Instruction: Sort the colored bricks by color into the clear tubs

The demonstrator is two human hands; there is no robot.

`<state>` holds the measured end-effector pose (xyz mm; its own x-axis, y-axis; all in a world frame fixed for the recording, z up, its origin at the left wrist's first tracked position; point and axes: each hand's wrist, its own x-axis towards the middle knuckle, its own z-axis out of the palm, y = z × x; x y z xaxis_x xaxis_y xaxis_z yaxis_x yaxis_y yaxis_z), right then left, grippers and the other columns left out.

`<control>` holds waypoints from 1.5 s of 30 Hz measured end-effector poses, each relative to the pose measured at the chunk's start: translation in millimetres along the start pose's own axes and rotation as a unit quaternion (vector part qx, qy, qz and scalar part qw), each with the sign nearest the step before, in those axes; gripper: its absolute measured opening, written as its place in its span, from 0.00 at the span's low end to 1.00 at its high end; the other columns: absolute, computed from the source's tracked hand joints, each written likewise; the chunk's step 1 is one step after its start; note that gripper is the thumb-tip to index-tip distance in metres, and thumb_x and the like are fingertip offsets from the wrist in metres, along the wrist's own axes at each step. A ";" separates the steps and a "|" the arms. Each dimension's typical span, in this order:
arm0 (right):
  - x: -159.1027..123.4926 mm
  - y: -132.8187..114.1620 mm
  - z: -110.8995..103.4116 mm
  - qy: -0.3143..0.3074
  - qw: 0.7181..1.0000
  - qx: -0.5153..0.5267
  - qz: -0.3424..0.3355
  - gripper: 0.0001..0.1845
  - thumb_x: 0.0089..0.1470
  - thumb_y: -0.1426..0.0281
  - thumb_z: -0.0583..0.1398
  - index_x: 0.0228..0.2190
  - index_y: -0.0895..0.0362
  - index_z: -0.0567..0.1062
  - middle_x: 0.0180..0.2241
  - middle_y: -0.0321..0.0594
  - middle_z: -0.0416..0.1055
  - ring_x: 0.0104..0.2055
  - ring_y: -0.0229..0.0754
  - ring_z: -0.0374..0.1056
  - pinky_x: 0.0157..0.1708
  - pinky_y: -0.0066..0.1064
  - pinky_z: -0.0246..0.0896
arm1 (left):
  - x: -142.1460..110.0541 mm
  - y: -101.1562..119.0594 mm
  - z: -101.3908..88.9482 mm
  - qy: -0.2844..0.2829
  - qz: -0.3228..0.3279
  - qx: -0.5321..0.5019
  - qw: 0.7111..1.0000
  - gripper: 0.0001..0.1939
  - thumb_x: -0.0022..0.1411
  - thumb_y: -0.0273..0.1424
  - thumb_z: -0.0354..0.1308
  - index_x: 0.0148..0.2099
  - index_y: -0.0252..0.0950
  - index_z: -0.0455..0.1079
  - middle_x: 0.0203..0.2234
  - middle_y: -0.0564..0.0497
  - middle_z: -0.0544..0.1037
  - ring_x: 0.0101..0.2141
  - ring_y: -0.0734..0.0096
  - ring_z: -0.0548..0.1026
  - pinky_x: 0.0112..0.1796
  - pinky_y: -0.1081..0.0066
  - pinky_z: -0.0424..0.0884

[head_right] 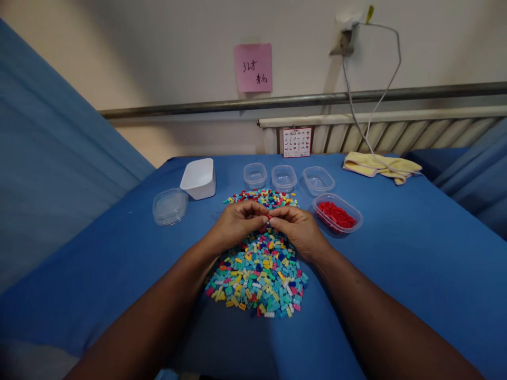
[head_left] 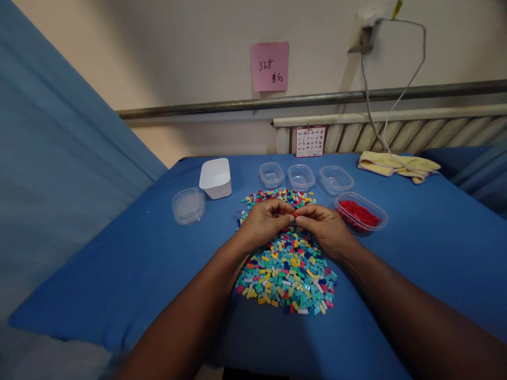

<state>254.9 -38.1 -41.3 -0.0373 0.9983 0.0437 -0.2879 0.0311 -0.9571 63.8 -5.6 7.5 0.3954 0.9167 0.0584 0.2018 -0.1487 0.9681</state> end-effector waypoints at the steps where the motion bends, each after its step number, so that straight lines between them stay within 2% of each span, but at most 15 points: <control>1: 0.0 -0.6 0.4 0.001 1.000 -0.002 0.002 0.18 0.44 0.58 0.79 0.36 0.52 0.87 0.34 0.38 0.83 0.35 0.40 0.74 0.40 0.34 0.70 | -0.5 0.6 -0.1 0.000 -0.001 0.005 1.000 0.10 0.58 0.35 0.71 0.41 0.34 0.81 0.28 0.53 0.79 0.28 0.76 0.72 0.32 0.73 0.67; 9: 0.6 -1.9 0.2 0.024 0.997 -0.075 -0.014 0.18 0.49 0.54 0.75 0.38 0.53 0.88 0.28 0.37 0.80 0.30 0.40 0.72 0.33 0.34 0.69 | -2.0 0.1 0.7 0.010 -0.017 0.010 1.000 0.10 0.60 0.33 0.69 0.43 0.34 0.81 0.30 0.52 0.81 0.30 0.74 0.75 0.33 0.73 0.69; 15: -0.8 2.2 -0.3 0.030 0.989 -0.131 -0.060 0.16 0.56 0.55 0.72 0.40 0.52 0.89 0.29 0.36 0.81 0.32 0.41 0.72 0.36 0.35 0.68 | -0.4 -1.6 2.8 0.023 -0.012 0.008 1.000 0.09 0.58 0.32 0.69 0.40 0.34 0.79 0.29 0.53 0.79 0.29 0.75 0.74 0.32 0.73 0.68; 21: -0.2 6.8 -0.7 0.035 0.988 -0.132 -0.071 0.17 0.56 0.54 0.72 0.40 0.53 0.88 0.35 0.40 0.84 0.36 0.44 0.74 0.38 0.37 0.70 | -3.8 3.4 4.7 0.028 0.027 0.050 0.998 0.06 0.61 0.31 0.66 0.40 0.34 0.80 0.32 0.51 0.82 0.33 0.72 0.76 0.36 0.71 0.71; 26: -1.2 3.7 -1.0 0.029 0.990 -0.120 -0.064 0.18 0.56 0.52 0.72 0.35 0.54 0.84 0.30 0.38 0.79 0.32 0.41 0.70 0.33 0.33 0.65 | -5.0 2.7 4.6 0.032 0.026 0.087 0.995 0.05 0.62 0.31 0.66 0.40 0.35 0.79 0.32 0.50 0.82 0.32 0.71 0.76 0.35 0.70 0.71; 31: -2.9 0.9 -0.1 0.011 0.987 -0.147 -0.071 0.19 0.59 0.50 0.69 0.35 0.53 0.83 0.28 0.37 0.77 0.30 0.41 0.67 0.30 0.32 0.62 | -2.4 -3.5 4.9 0.035 0.040 0.106 0.993 0.05 0.62 0.28 0.64 0.40 0.35 0.80 0.33 0.50 0.83 0.33 0.70 0.77 0.35 0.71 0.71; 45: 0.1 -1.0 -2.3 0.036 0.995 -0.090 -0.015 0.21 0.49 0.49 0.75 0.32 0.54 0.84 0.27 0.37 0.78 0.29 0.40 0.70 0.32 0.33 0.66 | -3.9 -1.1 5.2 0.019 0.066 0.139 0.988 0.05 0.65 0.29 0.65 0.41 0.37 0.83 0.35 0.51 0.85 0.35 0.69 0.80 0.40 0.69 0.75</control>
<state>257.4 -38.0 -41.1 0.0391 0.9976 0.0578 -0.1108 0.0618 -0.9919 66.7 -11.0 5.0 0.4019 0.8949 0.1939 0.3915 -0.3593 0.8471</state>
